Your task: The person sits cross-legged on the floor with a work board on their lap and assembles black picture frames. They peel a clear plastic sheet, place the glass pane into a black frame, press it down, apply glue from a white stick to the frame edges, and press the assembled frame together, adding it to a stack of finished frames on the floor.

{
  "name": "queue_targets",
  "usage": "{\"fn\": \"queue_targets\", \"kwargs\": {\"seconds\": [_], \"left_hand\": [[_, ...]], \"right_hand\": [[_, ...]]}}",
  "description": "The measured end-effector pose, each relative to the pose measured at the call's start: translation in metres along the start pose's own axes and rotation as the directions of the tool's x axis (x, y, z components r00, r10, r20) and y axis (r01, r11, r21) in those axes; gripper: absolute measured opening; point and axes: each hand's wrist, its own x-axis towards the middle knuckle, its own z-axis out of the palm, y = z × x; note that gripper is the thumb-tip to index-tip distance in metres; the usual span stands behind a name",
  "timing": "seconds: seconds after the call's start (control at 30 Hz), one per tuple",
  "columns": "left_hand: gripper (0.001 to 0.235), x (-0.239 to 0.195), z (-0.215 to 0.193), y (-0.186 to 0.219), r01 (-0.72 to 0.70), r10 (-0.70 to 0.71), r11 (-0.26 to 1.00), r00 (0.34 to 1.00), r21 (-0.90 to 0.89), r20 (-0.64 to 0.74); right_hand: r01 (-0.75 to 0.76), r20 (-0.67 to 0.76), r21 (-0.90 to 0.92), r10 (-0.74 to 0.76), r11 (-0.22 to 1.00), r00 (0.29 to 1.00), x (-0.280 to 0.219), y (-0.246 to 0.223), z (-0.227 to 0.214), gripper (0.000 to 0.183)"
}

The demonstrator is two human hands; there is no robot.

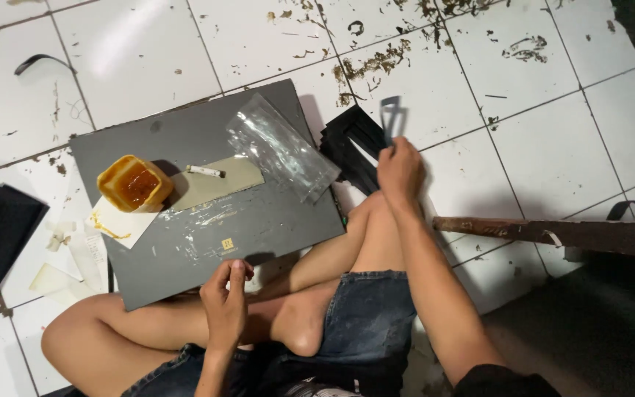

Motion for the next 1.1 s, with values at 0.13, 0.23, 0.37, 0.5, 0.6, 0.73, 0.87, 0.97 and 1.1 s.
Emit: {"fn": "queue_targets", "kwargs": {"seconds": [0.13, 0.23, 0.37, 0.5, 0.6, 0.73, 0.87, 0.97, 1.1], "left_hand": [[0.033, -0.008, -0.009, -0.005, -0.023, 0.023, 1.0, 0.999, -0.009, -0.025], [0.03, -0.014, -0.012, 0.0, 0.045, -0.046, 0.999, 0.999, 0.016, 0.012], [0.048, -0.023, -0.019, 0.002, 0.094, -0.03, 0.969, 0.963, -0.228, 0.269], [0.032, -0.029, -0.027, -0.018, 0.141, -0.113, 0.886, 0.99, -0.441, 0.089], [0.017, -0.026, -0.058, -0.012, 0.108, -0.121, 0.965, 0.992, -0.238, -0.04], [0.016, -0.013, -0.08, -0.009, 0.048, -0.055, 0.989, 0.998, -0.141, -0.043], [0.017, 0.007, -0.088, -0.014, -0.008, 0.004, 0.998, 0.998, -0.058, -0.07], [0.028, 0.016, -0.094, -0.031, -0.08, 0.101, 0.982, 0.988, 0.172, -0.114], [0.036, 0.013, -0.102, -0.046, -0.111, 0.225, 0.82, 0.964, 0.561, -0.139]], "right_hand": [[0.156, -0.28, 0.389, -0.045, 0.908, 0.959, -0.037, -0.011, -0.05, 0.01], [-0.118, 0.087, 0.917, 0.096, 0.38, 0.992, -0.09, -0.044, -0.083, 0.023], [-0.289, 0.296, 0.954, -0.105, 0.074, 0.949, -0.174, -0.082, -0.077, 0.022], [-0.385, 0.407, 0.91, -0.153, 0.156, 0.9, -0.243, -0.098, -0.026, 0.022], [-0.473, 0.502, 0.86, -0.156, 0.189, 0.85, -0.26, -0.108, -0.008, 0.023], [-0.423, 0.488, 0.857, -0.201, 0.295, 0.849, -0.259, -0.118, 0.007, 0.024], [-0.466, 0.538, 0.825, -0.194, 0.321, 0.82, -0.255, -0.126, 0.018, 0.022], [-0.587, 0.704, 0.681, -0.17, 0.438, 0.69, -0.249, -0.097, 0.04, 0.026], [-0.146, 0.443, 0.547, -0.137, 0.824, 0.886, -0.238, -0.073, 0.028, 0.027]]}}
